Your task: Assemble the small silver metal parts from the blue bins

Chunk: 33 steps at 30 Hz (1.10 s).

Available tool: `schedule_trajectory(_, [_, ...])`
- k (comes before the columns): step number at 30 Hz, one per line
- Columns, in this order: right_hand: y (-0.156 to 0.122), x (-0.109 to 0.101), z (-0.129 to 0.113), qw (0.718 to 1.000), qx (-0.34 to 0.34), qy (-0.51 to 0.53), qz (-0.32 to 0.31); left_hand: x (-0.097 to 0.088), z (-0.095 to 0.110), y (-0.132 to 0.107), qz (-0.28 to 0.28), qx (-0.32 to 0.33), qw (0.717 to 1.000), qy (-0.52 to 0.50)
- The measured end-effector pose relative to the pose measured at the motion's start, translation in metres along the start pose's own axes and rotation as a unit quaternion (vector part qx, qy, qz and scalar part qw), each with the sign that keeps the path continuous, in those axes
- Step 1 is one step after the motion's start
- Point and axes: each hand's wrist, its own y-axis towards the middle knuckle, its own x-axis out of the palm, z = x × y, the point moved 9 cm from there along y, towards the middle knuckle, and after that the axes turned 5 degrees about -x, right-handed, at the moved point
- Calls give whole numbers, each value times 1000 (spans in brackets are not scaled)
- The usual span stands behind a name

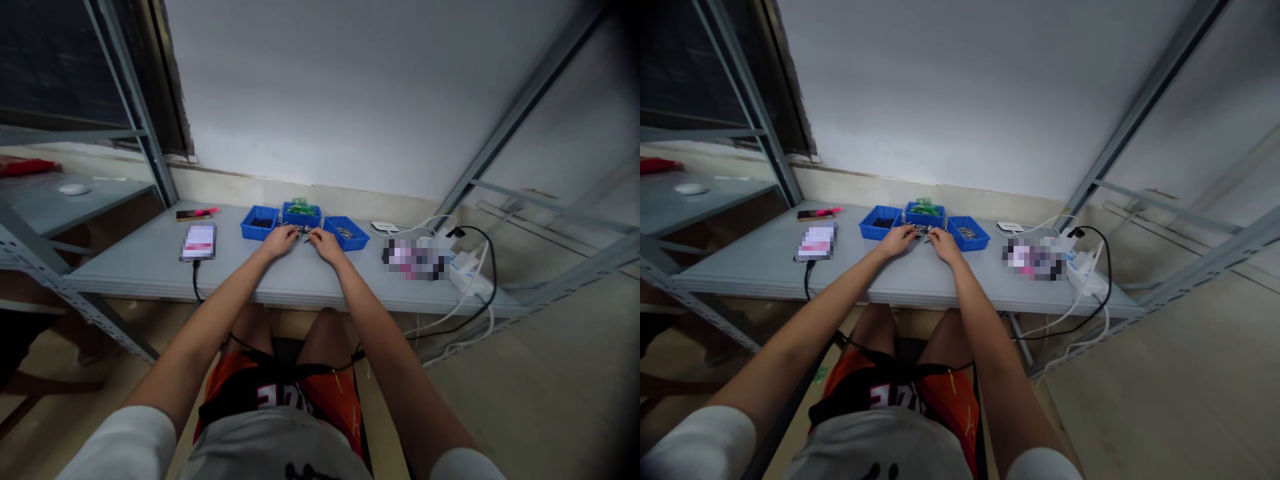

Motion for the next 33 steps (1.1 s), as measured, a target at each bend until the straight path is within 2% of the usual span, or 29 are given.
schedule_trajectory(5, [0, 3, 0, 1000, 5, -9, -16, -1, -1, 1, 5, -1, 1000, -2])
schedule_trajectory(10, [-1, 0, -2, 1000, 2, 4, 1, -1, -4, 1, 14, -10, 1000, 10])
schedule_trajectory(18, [0, 1, -6, 999, -30, -9, -13, -2, 0, -1, 1, -12, 1000, -6])
schedule_trajectory(25, [1, -1, 2, 1000, 10, 12, 12, 0, 1, -1, -8, -1, 1000, -2])
schedule_trajectory(33, [1, -1, -5, 1000, -24, -13, -2, -2, 0, -1, -5, -16, 1000, -5])
